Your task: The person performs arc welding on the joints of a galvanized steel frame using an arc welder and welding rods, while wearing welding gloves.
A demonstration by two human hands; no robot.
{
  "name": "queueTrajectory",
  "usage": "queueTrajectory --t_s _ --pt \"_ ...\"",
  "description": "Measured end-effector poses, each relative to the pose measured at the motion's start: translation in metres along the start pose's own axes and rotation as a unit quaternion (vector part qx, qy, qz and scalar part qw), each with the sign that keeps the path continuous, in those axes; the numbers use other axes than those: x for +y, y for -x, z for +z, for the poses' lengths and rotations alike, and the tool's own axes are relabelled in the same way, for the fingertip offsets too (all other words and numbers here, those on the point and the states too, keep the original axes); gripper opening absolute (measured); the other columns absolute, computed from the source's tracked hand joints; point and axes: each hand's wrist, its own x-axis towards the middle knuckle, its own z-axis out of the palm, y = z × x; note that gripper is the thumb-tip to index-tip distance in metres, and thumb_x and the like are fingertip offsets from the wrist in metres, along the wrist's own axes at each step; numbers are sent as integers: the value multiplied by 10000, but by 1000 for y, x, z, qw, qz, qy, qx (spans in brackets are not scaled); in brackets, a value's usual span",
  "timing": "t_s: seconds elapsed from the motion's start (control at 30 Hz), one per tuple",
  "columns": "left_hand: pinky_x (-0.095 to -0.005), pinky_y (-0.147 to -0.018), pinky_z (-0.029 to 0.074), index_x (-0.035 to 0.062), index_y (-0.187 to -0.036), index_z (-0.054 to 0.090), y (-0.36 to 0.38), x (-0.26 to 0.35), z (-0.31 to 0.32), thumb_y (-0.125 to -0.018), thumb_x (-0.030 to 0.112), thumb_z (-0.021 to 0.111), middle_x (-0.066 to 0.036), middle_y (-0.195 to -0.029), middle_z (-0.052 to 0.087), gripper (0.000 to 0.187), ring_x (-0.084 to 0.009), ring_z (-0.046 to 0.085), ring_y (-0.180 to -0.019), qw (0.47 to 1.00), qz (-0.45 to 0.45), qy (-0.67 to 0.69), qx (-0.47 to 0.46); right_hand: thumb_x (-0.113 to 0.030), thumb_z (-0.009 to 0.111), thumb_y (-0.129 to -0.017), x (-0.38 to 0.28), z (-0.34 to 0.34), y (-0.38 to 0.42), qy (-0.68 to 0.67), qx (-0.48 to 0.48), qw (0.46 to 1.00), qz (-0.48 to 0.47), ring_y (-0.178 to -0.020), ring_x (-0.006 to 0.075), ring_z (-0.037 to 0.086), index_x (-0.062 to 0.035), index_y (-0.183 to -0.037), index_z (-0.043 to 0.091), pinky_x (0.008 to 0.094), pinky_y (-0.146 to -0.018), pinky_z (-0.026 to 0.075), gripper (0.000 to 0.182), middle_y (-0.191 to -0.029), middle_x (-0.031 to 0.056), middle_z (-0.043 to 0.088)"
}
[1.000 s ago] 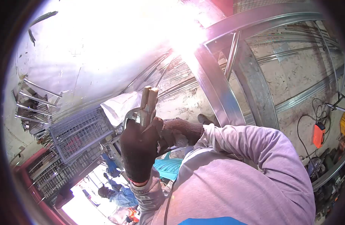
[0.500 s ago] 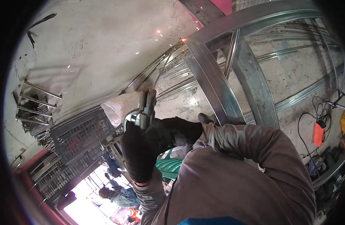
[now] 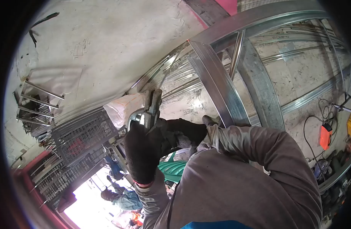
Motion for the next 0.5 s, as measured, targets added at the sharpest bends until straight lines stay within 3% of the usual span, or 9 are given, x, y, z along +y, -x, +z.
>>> queueTrajectory --t_s 0.17,0.23,0.37,0.43,0.47,0.5 --pt "-488 -612 453 -9 -900 547 -1 -4 3 -841 169 755 -213 -731 584 280 -432 603 -701 1000 -20 19 0 -253 535 -1047 -3 7 3 6 -3 1000 -1 -1108 304 694 14 -1361 571 462 -1026 537 414 -1266 178 684" --pt "-485 -600 448 -12 -882 542 -2 -6 4 -841 179 761 -213 -714 582 293 -443 595 -686 996 -68 53 -28 -270 533 -1049 -3 9 3 8 -5 1000 -2 -1103 308 695 9 -1358 574 465 -1026 535 418 -1262 175 687" --pt "-451 -585 460 -23 -892 562 -6 4 1 -850 192 771 -208 -706 603 303 -404 622 -655 998 -46 28 -10 -302 529 -1051 -3 12 2 4 -13 1000 -4 -1093 314 698 0 -1351 580 473 -1027 530 429 -1253 169 693" --pt "-414 -561 469 -37 -925 591 -12 14 -1 -862 196 784 -197 -711 629 310 -345 651 -640 960 -232 149 -58 -319 527 -1052 -5 29 1 5 -22 1000 -12 -1087 318 699 -5 -1347 583 476 -1027 528 434 -1249 166 696" --pt "-245 -549 386 -10 -1105 664 -13 20 -3 -933 196 692 14 -739 598 271 -38 510 -634 943 -261 197 -68 -329 534 -1050 -14 48 11 33 -23 999 -23 -1104 313 692 -10 -1349 583 475 -1033 525 440 -1265 164 688" --pt "-242 -543 391 -9 -1116 663 -11 14 1 -932 195 691 8 -734 601 276 -42 515 -623 955 -232 175 -60 -279 550 -1043 -12 32 14 152 -12 987 -48 -1114 298 679 -12 -1347 583 453 -1034 521 405 -1267 156 677"
